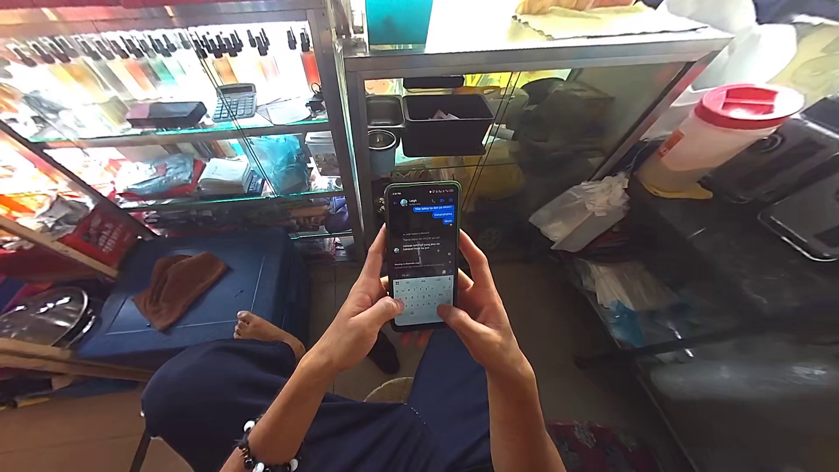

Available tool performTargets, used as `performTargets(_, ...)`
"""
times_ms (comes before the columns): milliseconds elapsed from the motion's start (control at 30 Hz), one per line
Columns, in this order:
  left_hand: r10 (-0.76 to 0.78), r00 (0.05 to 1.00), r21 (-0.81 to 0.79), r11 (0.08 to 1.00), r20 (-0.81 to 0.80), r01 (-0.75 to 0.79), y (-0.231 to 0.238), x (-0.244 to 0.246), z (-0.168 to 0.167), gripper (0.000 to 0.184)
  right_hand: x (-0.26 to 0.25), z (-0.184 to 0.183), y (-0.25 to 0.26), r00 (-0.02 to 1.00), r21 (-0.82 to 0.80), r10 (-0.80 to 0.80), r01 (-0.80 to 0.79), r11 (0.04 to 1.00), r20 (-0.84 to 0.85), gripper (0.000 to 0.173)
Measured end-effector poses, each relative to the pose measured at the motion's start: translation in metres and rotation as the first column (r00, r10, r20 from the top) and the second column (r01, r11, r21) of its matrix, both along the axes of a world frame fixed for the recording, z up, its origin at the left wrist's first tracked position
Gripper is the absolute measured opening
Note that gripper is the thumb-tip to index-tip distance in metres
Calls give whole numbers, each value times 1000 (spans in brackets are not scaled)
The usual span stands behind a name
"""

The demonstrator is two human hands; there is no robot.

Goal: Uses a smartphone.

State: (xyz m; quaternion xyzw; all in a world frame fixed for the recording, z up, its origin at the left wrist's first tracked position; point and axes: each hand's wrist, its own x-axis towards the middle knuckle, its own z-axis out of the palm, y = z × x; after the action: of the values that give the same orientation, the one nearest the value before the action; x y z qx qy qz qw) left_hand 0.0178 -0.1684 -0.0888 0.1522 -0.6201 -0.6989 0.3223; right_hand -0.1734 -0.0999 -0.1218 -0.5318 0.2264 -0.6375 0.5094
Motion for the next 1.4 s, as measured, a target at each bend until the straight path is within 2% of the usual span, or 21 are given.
performTargets(100, -2, 1000, 14, 1000, -12, 2, 0, 0, -1, 86, 0, 1, 1, 1000, 1, 3, -3, 1000, -19, 90)
performTargets(233, -8, 1000, 14, 1000, -17, 9, 1, -1, -1, 86, -1, 0, 0, 1000, 17, -6, 6, 1000, 23, 75)
performTargets(467, -11, 1000, -16, 1000, 1, 11, 2, -2, 0, 85, 1, 0, 0, 996, 58, -63, 60, 997, 55, 67)
performTargets(633, 9, 1000, -4, 1000, 16, -9, 1, -1, -1, 86, -3, 0, 1, 1000, 12, 24, -24, 1000, -9, 90)
performTargets(733, 15, 1000, -11, 1000, 17, -15, 3, -2, -1, 87, -2, 1, 1, 1000, 8, 25, -25, 1000, -6, 88)
performTargets(800, 2, 1000, -24, 1000, 15, -2, 4, -3, -1, 87, 1, 1, 0, 1000, 5, -15, 15, 1000, 15, 81)
performTargets(900, -16, 1000, -50, 999, 15, 17, 5, -4, -2, 88, 13, 4, 3, 977, 53, -213, 213, 976, 7, 73)
performTargets(967, -13, 1000, -55, 998, 29, 15, 6, -4, -1, 88, 18, 4, 2, 963, 66, -270, 269, 961, 4, 71)
performTargets(1133, 3, 1000, -37, 999, 20, -3, 3, -2, 0, 86, 12, 3, 1, 984, 42, -178, 177, 983, 25, 70)
performTargets(1233, 14, 1000, -32, 999, 26, -13, 0, 1, 2, 85, 4, 2, 1, 999, 10, -46, 46, 999, 1, 82)
performTargets(1400, 30, 999, -38, 999, 40, -28, 0, -2, 2, 88, 0, 2, 2, 999, 13, -16, 17, 1000, -35, 91)
